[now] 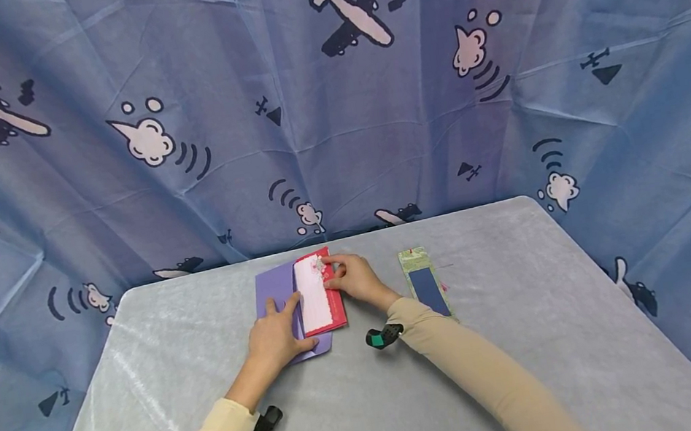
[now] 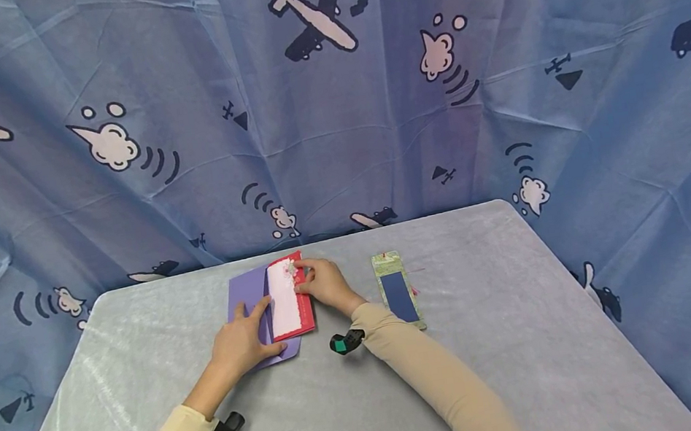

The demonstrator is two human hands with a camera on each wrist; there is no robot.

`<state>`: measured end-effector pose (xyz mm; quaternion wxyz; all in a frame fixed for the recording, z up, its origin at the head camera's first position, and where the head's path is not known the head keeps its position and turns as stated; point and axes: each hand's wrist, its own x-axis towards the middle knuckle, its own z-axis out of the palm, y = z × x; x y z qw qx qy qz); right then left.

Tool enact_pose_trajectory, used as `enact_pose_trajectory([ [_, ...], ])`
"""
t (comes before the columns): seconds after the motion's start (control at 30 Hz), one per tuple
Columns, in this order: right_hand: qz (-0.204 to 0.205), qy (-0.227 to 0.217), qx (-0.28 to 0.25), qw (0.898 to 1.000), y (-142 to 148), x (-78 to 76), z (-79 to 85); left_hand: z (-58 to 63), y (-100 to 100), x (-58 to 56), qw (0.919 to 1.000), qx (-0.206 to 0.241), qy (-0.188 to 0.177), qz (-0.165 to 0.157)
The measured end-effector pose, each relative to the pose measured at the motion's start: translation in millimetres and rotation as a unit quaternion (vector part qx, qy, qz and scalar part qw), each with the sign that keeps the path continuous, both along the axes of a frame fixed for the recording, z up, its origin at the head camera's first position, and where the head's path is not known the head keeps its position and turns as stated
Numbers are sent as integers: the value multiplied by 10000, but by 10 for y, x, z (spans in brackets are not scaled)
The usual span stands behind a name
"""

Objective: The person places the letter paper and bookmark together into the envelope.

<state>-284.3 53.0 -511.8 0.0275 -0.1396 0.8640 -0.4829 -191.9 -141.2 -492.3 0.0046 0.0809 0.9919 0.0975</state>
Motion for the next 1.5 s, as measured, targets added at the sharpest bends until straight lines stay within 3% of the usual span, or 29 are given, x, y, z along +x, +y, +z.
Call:
enact_pose_trajectory([
  [1.5, -22, 94, 217, 9997, -102, -16, -48, 15, 1, 3, 10000, -6, 48, 3],
])
